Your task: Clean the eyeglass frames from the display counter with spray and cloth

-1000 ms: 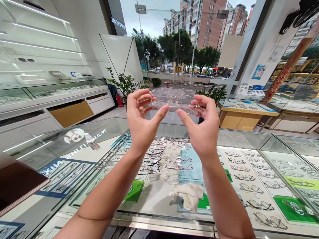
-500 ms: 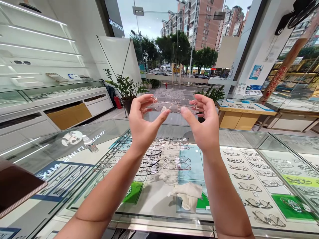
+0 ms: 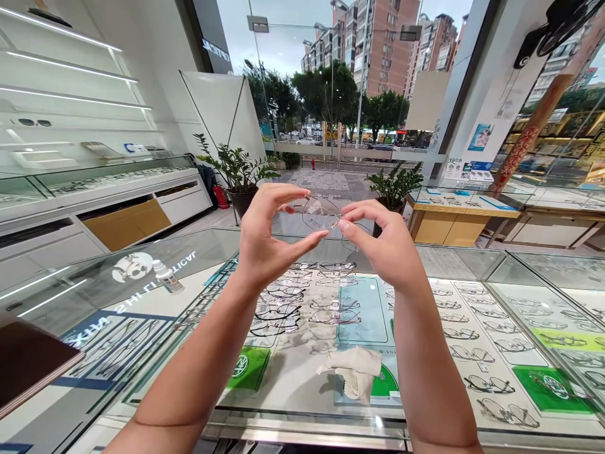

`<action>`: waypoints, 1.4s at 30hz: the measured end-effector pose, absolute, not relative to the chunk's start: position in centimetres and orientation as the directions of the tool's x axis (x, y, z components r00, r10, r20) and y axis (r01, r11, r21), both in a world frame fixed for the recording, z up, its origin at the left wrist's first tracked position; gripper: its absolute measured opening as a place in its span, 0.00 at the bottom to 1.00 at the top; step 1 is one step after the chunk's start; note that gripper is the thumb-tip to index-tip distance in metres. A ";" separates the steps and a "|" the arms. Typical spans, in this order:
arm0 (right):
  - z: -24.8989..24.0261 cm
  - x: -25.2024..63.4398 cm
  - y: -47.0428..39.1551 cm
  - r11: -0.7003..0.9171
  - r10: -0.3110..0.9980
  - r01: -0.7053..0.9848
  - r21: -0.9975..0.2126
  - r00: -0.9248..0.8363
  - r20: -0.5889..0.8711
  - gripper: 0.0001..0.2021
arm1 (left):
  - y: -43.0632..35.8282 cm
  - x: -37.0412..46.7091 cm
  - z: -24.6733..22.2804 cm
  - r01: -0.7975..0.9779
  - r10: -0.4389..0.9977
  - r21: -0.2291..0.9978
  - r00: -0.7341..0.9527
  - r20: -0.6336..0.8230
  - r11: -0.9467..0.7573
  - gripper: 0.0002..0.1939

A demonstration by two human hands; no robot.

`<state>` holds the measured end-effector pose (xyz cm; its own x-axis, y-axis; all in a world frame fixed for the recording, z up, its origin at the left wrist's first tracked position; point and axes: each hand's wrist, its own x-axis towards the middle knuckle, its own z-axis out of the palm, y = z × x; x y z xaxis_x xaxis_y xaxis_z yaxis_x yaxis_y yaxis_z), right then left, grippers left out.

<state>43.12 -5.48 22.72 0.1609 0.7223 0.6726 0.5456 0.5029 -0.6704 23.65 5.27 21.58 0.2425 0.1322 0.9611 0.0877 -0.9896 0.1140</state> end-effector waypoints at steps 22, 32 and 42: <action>21.8 42.5 -4.1 0.480 0.664 0.499 -0.722 0.331 0.670 0.10 | 3.7 25.2 20.7 -0.137 0.668 0.753 0.379 0.640 -0.644 0.21; 21.3 39.8 -4.0 0.326 0.600 0.823 -0.464 0.199 0.775 0.06 | 5.3 26.8 19.6 -0.188 0.745 0.893 0.496 0.446 -0.410 0.23; 21.5 40.4 -4.3 0.347 0.585 0.790 -0.505 0.238 0.775 0.09 | 7.8 26.4 18.8 0.236 0.668 0.684 0.573 0.476 -0.690 0.12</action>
<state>40.43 -4.33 21.49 0.2380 0.5852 0.7752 0.7903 0.3472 -0.5048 26.41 7.80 18.82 0.5728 0.6675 0.4757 0.2364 -0.6902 0.6839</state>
